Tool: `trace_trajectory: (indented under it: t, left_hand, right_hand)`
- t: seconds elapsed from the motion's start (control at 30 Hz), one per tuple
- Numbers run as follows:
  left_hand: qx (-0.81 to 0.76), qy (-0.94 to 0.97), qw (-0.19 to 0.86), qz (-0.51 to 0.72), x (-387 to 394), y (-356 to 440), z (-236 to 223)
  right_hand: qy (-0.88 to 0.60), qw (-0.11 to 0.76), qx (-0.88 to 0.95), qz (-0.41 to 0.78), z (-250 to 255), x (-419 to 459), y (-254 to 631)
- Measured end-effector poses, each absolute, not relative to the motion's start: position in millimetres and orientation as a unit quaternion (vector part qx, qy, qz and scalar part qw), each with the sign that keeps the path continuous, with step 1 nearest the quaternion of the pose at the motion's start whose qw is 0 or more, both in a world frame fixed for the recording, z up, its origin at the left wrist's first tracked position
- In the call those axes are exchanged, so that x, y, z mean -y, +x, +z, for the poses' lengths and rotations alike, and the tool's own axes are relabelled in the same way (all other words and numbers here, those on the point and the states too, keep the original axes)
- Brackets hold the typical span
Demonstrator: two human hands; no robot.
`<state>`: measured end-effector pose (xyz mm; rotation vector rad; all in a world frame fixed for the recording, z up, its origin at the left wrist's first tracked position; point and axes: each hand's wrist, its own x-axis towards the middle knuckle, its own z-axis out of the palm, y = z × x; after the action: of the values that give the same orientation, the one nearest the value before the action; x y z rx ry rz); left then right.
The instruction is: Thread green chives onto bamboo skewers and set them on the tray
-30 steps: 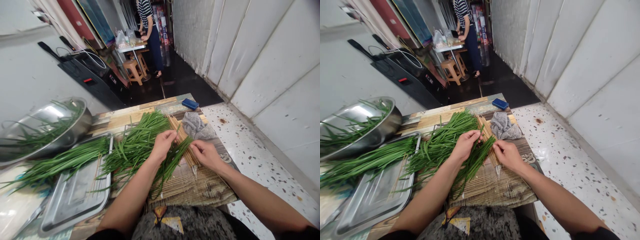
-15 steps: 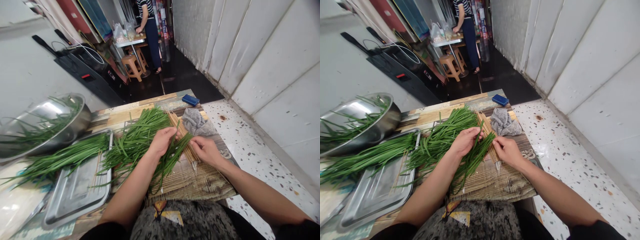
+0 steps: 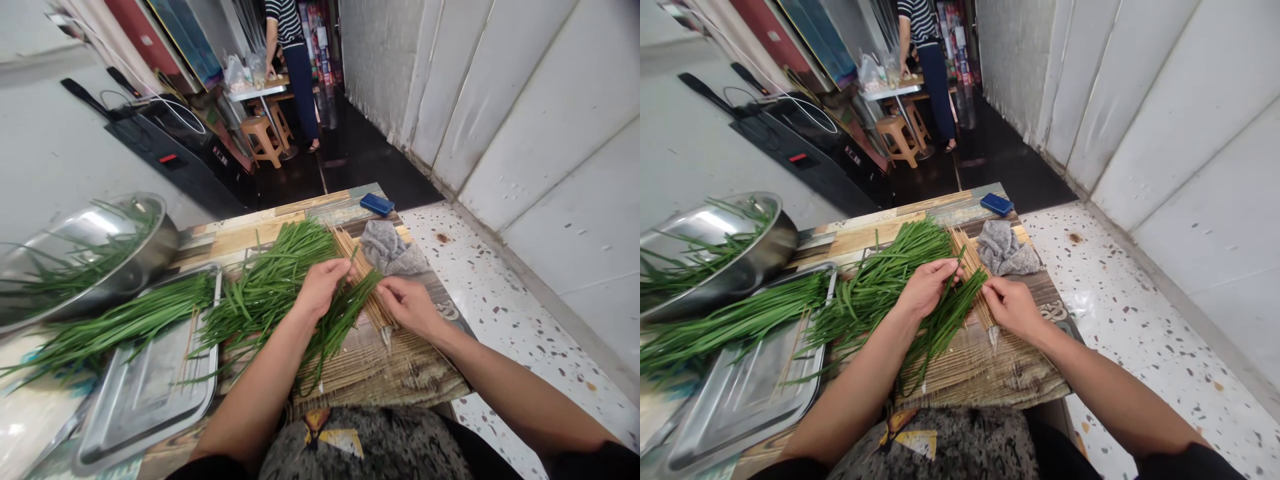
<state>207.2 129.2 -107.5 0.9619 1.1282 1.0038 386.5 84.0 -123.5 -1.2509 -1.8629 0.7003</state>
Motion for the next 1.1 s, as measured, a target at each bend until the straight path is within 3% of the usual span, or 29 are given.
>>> trace_trajectory:
  t: [1.1]
  left_hand:
    - [-0.495,0.426,0.612,0.446,-128.8,207.2,-103.9]
  right_hand:
    - [-0.493,0.39,0.723,0.287,-125.2,-82.7,386.9]
